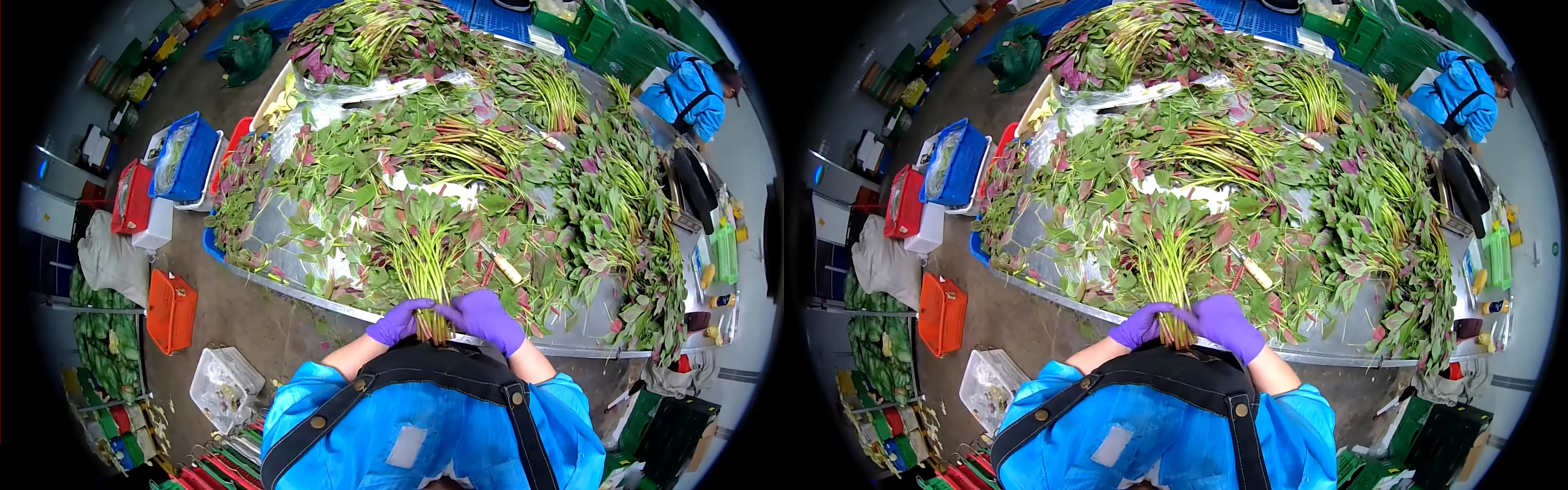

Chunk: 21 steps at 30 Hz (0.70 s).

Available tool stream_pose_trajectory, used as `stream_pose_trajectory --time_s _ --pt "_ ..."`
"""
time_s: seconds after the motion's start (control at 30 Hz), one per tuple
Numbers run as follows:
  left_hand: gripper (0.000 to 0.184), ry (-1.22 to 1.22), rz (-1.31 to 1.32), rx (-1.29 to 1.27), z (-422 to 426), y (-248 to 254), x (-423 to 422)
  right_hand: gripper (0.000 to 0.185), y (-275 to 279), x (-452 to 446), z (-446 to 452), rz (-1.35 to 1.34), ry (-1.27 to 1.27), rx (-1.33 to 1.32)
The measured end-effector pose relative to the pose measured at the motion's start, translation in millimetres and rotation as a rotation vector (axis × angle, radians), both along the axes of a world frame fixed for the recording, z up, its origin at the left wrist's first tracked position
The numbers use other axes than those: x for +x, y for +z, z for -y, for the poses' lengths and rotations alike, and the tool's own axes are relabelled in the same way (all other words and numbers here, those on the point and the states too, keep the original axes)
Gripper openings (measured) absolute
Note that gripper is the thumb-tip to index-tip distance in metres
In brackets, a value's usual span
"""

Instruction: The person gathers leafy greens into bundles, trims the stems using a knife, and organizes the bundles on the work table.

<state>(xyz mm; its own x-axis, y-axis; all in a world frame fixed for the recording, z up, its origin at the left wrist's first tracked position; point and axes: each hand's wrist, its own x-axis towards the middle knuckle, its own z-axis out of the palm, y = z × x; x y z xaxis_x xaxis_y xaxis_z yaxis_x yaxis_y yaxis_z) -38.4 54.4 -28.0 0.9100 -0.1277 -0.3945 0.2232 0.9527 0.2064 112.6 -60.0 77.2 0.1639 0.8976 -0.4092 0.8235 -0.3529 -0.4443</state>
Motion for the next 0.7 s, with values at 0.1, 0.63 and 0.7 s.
stream_pose_trajectory --time_s 0.1,0.63,0.7 --pt "0.043 0.030 -0.005 -0.106 2 4 -2 0.033 -18 11 1 -0.182 -0.085 0.347" --pt "0.039 0.087 -0.217 0.265 7 12 0 0.024 -58 8 -24 -0.211 -0.341 0.392" --pt "0.037 0.091 -0.237 0.286 6 12 0 0.021 -58 2 -19 -0.151 -0.306 0.488"
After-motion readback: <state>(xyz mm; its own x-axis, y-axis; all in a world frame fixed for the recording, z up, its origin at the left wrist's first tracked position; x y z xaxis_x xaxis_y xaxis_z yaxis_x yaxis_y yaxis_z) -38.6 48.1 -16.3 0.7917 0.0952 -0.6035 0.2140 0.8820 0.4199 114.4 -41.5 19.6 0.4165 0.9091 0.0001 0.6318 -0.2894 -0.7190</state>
